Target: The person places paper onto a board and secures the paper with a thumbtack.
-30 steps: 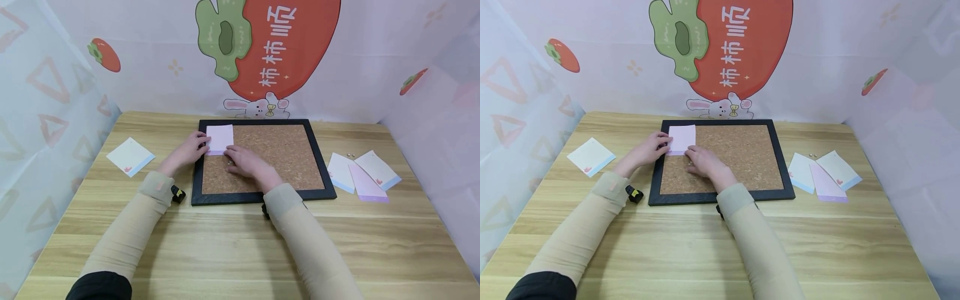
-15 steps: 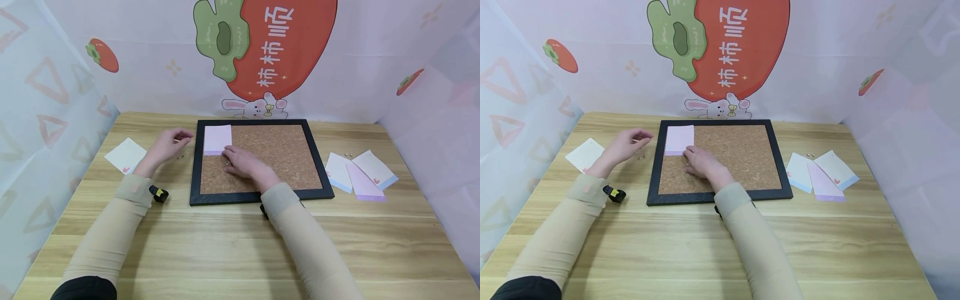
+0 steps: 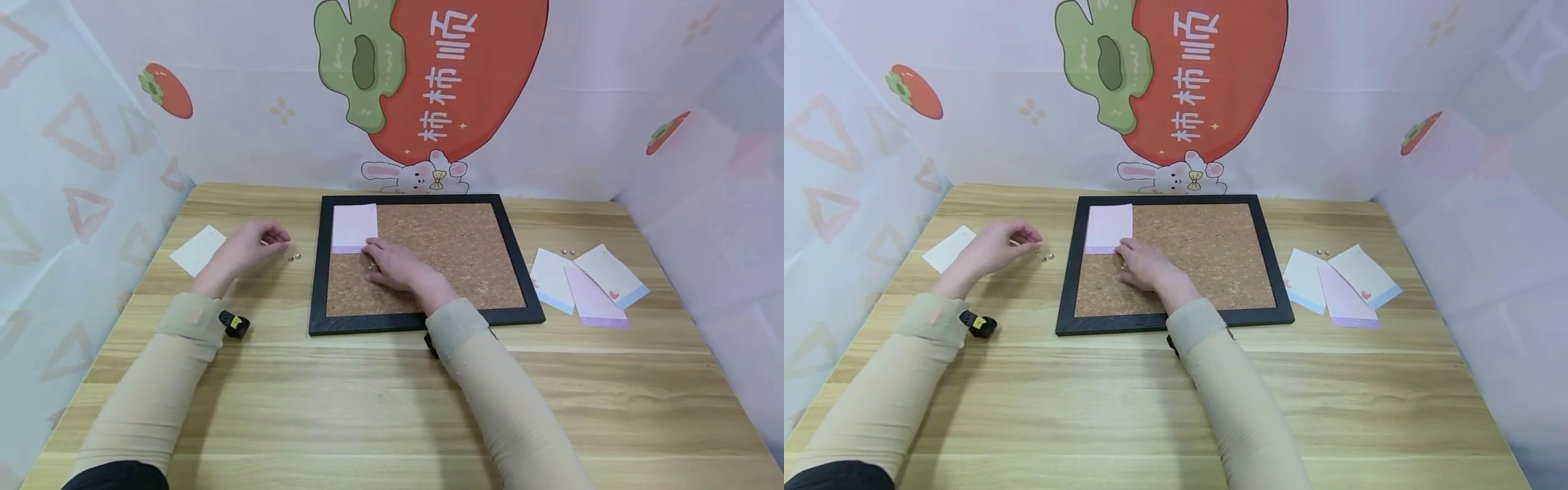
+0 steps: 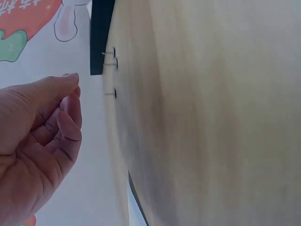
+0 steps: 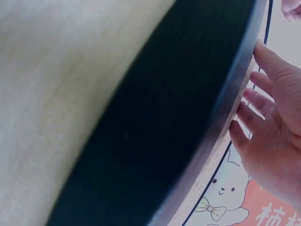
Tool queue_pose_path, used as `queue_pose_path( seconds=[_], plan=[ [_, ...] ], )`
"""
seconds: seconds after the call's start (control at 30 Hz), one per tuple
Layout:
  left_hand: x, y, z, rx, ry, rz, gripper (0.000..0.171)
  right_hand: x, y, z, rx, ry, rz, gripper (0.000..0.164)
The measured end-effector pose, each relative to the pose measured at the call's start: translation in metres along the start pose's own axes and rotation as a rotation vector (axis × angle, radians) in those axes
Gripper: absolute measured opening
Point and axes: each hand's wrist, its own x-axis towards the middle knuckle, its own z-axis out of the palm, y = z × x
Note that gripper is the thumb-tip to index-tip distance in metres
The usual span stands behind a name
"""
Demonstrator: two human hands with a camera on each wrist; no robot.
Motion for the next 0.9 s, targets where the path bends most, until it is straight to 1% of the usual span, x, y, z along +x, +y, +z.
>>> queue_pose_path(
  seconds=[0.17,0.37,0.5,0.6,0.7,0.9],
  plan=[
    [-0.002,-0.004,-0.002,0.036,0.003,0.005,0.016,0.000,0.001,0.000,0.003,0.003,-0.007,0.058],
    [0.002,-0.010,0.002,0.045,-0.028,0.024,0.012,0.000,0.002,0.001,0.012,0.009,-0.007,0.058],
    [0.004,-0.012,0.003,0.090,-0.035,0.059,0.010,0.000,0.002,0.002,0.014,0.007,-0.006,0.059],
    [0.004,-0.011,0.003,0.126,-0.036,0.069,0.009,-0.001,0.002,0.002,0.020,0.004,-0.002,0.059],
    [0.004,-0.009,0.002,0.142,-0.036,0.061,0.008,-0.001,0.002,0.002,0.021,0.003,-0.001,0.059],
    [0.005,-0.009,0.003,0.139,-0.041,0.037,0.008,-0.001,0.001,0.002,0.027,0.007,0.003,0.059]
  ],
)
